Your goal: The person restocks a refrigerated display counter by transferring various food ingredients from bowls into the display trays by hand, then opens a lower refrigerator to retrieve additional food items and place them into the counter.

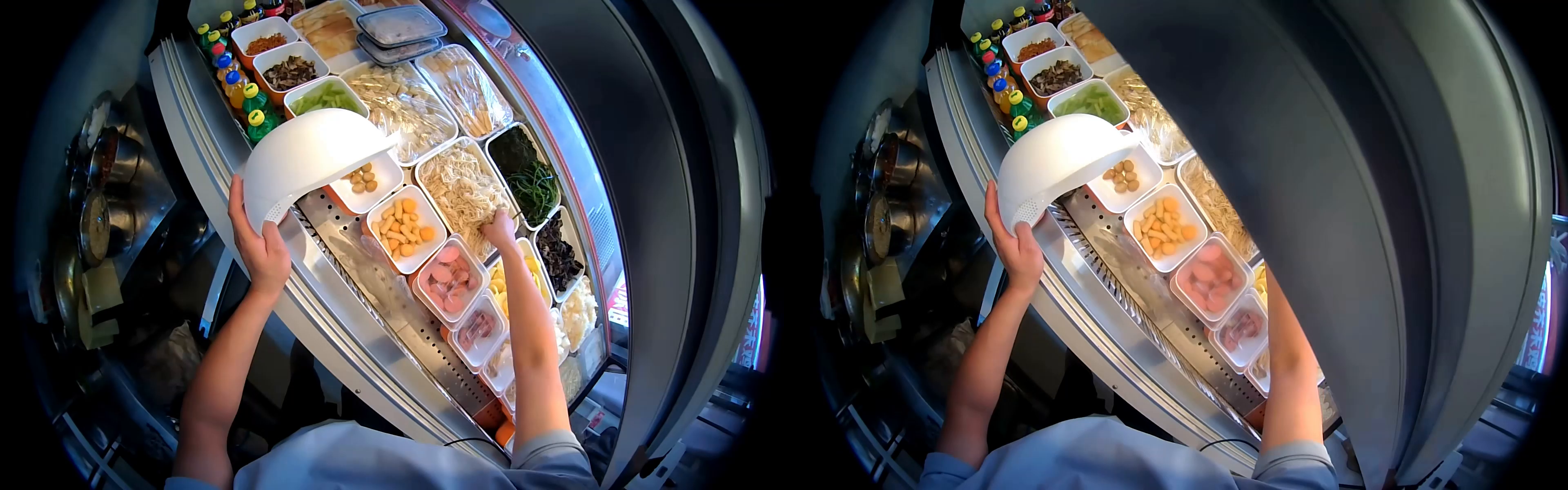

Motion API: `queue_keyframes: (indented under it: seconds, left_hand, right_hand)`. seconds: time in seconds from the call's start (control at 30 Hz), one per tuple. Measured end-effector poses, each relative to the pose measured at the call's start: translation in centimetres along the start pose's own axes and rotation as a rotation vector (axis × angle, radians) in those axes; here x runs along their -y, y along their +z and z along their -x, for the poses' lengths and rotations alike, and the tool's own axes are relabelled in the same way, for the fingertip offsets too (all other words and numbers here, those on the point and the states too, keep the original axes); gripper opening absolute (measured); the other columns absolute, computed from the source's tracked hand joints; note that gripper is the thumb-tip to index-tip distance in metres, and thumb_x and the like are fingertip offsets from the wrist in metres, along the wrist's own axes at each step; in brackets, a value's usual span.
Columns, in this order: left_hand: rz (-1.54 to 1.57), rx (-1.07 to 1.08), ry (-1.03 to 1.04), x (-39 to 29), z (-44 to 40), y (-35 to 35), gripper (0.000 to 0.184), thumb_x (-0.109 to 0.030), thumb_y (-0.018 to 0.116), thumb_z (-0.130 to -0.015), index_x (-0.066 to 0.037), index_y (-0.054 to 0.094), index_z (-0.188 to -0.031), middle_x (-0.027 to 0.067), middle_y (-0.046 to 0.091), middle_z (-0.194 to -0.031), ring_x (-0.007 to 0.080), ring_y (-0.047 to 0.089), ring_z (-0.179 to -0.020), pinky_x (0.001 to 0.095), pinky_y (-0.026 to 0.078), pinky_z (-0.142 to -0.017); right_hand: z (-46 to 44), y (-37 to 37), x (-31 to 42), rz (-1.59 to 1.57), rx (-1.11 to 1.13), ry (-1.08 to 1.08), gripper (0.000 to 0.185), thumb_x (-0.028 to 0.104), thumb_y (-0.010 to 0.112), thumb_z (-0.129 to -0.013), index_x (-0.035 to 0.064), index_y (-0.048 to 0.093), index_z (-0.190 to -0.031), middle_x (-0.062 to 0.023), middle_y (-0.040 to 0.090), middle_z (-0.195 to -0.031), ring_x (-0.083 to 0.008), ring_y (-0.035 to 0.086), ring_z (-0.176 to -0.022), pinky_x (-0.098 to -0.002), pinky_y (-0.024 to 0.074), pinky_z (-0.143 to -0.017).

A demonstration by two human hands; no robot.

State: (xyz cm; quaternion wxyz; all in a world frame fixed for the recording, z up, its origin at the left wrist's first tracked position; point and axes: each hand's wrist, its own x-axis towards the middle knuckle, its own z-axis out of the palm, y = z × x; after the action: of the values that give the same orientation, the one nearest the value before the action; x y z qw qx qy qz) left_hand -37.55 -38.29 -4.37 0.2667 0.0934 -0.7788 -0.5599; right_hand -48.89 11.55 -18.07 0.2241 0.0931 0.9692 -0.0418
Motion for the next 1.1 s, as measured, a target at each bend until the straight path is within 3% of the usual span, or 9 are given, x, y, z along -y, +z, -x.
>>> queue_keyframes:
  seconds: [0.1,0.5,0.57,0.6,0.73,0.83,0.9,0.97,1.1]
  left_hand:
    - [-0.063,0.016,0.049,-0.1,0.0,-0.2,0.071,0.006,0.037,-0.082,-0.002,0.026,-0.152,0.0241,0.036,-0.148,0.0381,0.046,-0.131,0.0403,0.058,-0.093]
    - [-0.131,-0.005,0.070,0.2,0.1,0.2,0.070,0.007,0.038,-0.083,-0.001,0.026,-0.152,0.0239,0.034,-0.151,0.0379,0.043,-0.135,0.0399,0.054,-0.098]
    - [-0.107,0.019,0.044,-0.1,0.4,0.1,0.070,0.007,0.038,-0.084,-0.001,0.026,-0.152,0.0238,0.033,-0.151,0.0380,0.043,-0.135,0.0401,0.052,-0.101]
    - [-0.111,0.020,0.047,0.1,0.4,0.1,0.070,0.007,0.038,-0.084,-0.001,0.026,-0.152,0.0238,0.033,-0.151,0.0380,0.043,-0.135,0.0401,0.052,-0.101]
    - [-0.172,0.012,0.080,-0.1,0.3,0.0,0.070,0.007,0.038,-0.083,-0.001,0.026,-0.152,0.0243,0.034,-0.151,0.0378,0.043,-0.135,0.0400,0.048,-0.105]
    - [-0.125,0.006,0.040,-0.4,0.3,0.3,0.071,0.007,0.038,-0.083,-0.001,0.026,-0.152,0.0247,0.035,-0.150,0.0380,0.043,-0.135,0.0405,0.046,-0.107]
    - [-0.130,-0.009,0.043,-0.2,0.3,0.0,0.072,0.007,0.038,-0.082,-0.001,0.025,-0.153,0.0247,0.035,-0.150,0.0381,0.042,-0.136,0.0404,0.046,-0.107]
    - [-0.116,0.013,0.032,-0.1,0.4,0.1,0.072,0.003,0.037,-0.084,-0.005,0.024,-0.154,0.0220,0.033,-0.153,0.0361,0.038,-0.139,0.0419,0.031,-0.115]
    - [-0.078,0.006,-0.031,-0.7,0.4,0.2,0.072,0.003,0.037,-0.084,-0.004,0.024,-0.154,0.0224,0.035,-0.151,0.0360,0.040,-0.138,0.0415,0.032,-0.115]
  right_hand:
    - [0.3,-0.6,-0.2,-0.249,-0.213,-0.102,0.073,0.021,0.082,-0.068,0.0053,0.055,-0.134,-0.0268,0.065,-0.118,-0.0412,0.062,-0.112,-0.0441,0.0490,-0.097]
    - [2.4,-4.0,0.4,-0.602,0.240,-0.018,0.075,0.029,0.086,-0.067,-0.0030,0.060,-0.129,-0.0222,0.069,-0.112,-0.0326,0.067,-0.101,-0.0409,0.0524,-0.088]
    - [-1.4,-2.7,-1.3,-0.130,-0.320,-0.090,0.074,0.042,0.080,-0.073,-0.0015,0.061,-0.130,-0.0219,0.070,-0.114,-0.0328,0.068,-0.106,-0.0393,0.0513,-0.093]
    - [-0.6,-4.9,2.4,-0.420,-0.203,-0.013,0.077,0.048,0.077,-0.076,-0.0019,0.059,-0.131,-0.0221,0.067,-0.121,-0.0326,0.066,-0.110,-0.0390,0.0498,-0.096]
    - [-3.7,-3.3,5.7,-0.189,-0.302,-0.299,0.080,0.049,0.079,-0.074,-0.0017,0.059,-0.132,-0.0229,0.059,-0.133,-0.0306,0.067,-0.106,-0.0401,0.0499,-0.096]
    - [-0.5,-7.0,7.5,-0.469,0.060,-0.268,0.078,0.050,0.081,-0.071,-0.0010,0.063,-0.128,-0.0234,0.063,-0.127,-0.0324,0.067,-0.106,-0.0407,0.0499,-0.096]
    - [0.0,-8.3,7.6,-0.126,-0.154,-0.161,0.070,0.047,0.079,-0.073,-0.0005,0.066,-0.122,-0.0223,0.068,-0.116,-0.0350,0.067,-0.105,-0.0418,0.0504,-0.095]
    - [-3.5,-5.5,6.7,-0.122,-0.162,-0.204,0.057,0.038,0.075,-0.076,0.0017,0.068,-0.120,-0.0220,0.070,-0.110,-0.0385,0.066,-0.105,-0.0442,0.0505,-0.095]
    - [-5.6,-4.3,8.7,-0.102,-0.192,-0.234,0.045,0.022,0.070,-0.076,0.0047,0.069,-0.118,-0.0246,0.068,-0.111,-0.0398,0.065,-0.106,-0.0456,0.0505,-0.095]
